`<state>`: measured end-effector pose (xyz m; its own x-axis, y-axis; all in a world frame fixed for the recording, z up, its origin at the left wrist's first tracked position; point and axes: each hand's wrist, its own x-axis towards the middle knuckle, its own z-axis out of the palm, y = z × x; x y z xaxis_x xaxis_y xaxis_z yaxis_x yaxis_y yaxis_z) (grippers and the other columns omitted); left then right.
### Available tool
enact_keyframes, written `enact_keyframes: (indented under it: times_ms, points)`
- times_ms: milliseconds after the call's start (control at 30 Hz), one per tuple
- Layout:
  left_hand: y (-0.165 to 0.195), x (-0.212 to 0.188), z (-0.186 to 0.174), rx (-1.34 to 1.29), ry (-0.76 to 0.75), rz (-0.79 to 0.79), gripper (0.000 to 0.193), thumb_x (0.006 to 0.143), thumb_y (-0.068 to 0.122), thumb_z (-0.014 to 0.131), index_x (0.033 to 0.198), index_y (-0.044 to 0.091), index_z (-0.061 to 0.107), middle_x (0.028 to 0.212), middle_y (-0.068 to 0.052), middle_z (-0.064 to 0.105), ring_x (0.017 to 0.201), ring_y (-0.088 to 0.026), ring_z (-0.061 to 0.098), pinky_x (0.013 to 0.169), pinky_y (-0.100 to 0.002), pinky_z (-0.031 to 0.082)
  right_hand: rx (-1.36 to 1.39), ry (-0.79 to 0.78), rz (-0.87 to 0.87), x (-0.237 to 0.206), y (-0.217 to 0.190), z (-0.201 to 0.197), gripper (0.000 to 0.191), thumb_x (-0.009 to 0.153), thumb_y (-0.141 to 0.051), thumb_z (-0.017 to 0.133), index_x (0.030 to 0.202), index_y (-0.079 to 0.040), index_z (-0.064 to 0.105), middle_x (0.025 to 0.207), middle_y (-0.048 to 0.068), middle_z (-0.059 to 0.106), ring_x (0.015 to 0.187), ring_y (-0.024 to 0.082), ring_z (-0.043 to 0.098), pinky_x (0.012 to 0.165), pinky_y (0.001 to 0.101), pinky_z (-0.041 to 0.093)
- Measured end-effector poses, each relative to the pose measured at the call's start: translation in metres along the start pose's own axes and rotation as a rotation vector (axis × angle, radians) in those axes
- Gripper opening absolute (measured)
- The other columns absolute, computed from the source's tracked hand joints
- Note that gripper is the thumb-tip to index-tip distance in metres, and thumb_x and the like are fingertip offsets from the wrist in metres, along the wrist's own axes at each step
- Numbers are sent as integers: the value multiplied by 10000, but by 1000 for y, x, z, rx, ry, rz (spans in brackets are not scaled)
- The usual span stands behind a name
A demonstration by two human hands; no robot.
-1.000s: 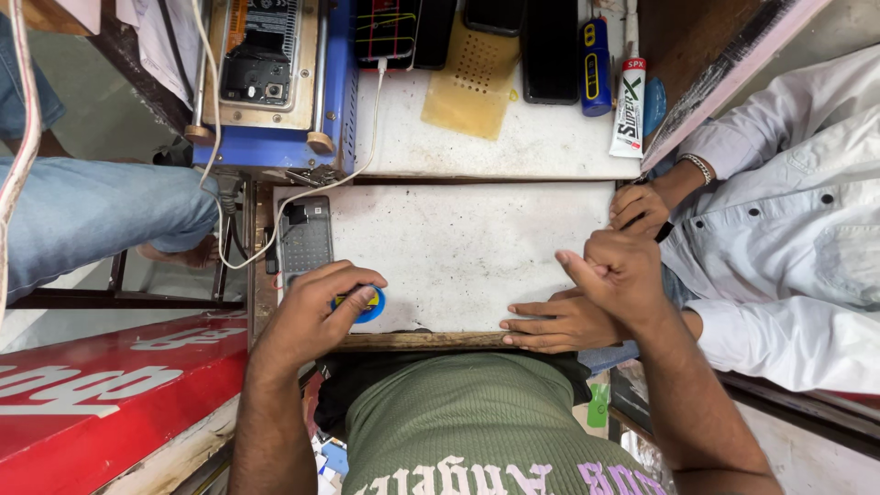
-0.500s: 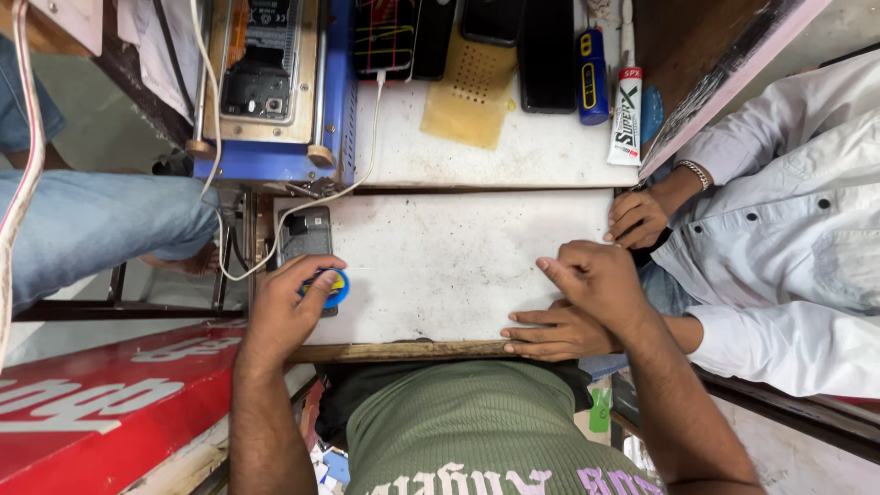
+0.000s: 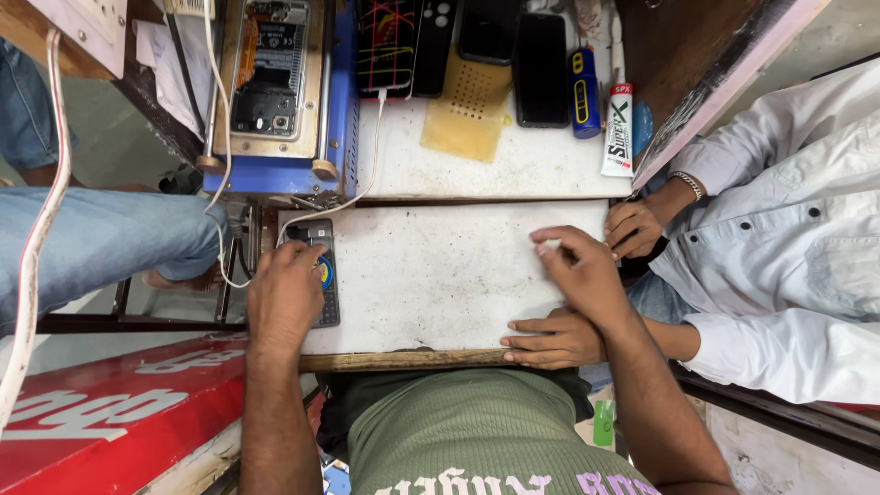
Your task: The person repairs a smartphone with a cracked screen at a repair bench. They apply paste from a small blue container onto the phone, place it into a blue heated screen-separation machine, work on a disassembled phone body, wipe the screen with a cloth, and press another phone panel onto the machine's heated plate.
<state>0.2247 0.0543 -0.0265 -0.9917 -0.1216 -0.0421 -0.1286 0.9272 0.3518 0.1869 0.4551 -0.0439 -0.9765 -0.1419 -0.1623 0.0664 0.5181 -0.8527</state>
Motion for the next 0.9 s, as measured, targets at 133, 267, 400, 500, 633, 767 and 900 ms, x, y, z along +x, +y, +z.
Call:
enact_keyframes:
  times_ms: [133,267,400,500,633,767,900]
  points:
    - [25,2,-34,-86,146,154,308,927,169,719,1225,93,735,1261,-103,692,1127,-316,657,966,-443,535,451,180,-210,10,6,-13,334,1128,-145,562,1424,-3,620,1402,138,657,1251,150,624,1057,287,501]
    - [38,53,-60,-169,348,339,333,1004,85,659,1329,14,670,1342,-188,657,1269,-354,605,1094,-468,495,360,439,-246,10,3,-34,467,1085,-160,528,1535,-47,473,1512,144,552,1192,204,518,1011,368,433]
    - [38,134,-65,60,407,398,483,996,187,674,1395,-73,592,1445,-293,570,1355,-463,499,1119,-514,420,-474,127,-1124,-3,16,-30,505,1076,-132,507,1548,-4,380,1609,121,423,1479,207,424,1248,344,358]
    - [31,170,-57,178,366,337,562,1000,311,660,1387,-89,590,1449,-311,555,1354,-477,484,1114,-541,410,-1334,-251,-1675,-12,37,-13,549,1019,-91,506,1526,20,325,1627,102,337,1477,181,343,1223,282,312]
    - [25,186,-39,241,330,268,636,1030,425,609,1408,-85,585,1465,-307,549,1369,-469,487,1088,-555,417,-1492,-528,-1542,-15,61,-4,551,1000,-68,517,1498,58,317,1617,111,317,1512,198,295,1219,309,309]
    - [23,192,-34,265,313,223,658,1025,460,582,1408,-75,573,1470,-294,546,1362,-457,489,1071,-554,421,-1253,-620,-1516,-11,70,-3,598,973,-46,520,1527,12,301,1635,68,312,1506,194,274,1229,284,287]
    - [25,193,-38,302,271,206,665,1036,477,550,1416,-69,561,1457,-289,548,1361,-433,488,1073,-556,415,-1426,-574,-1563,-10,70,1,561,982,-47,517,1493,57,311,1635,97,309,1519,203,256,1238,295,284]
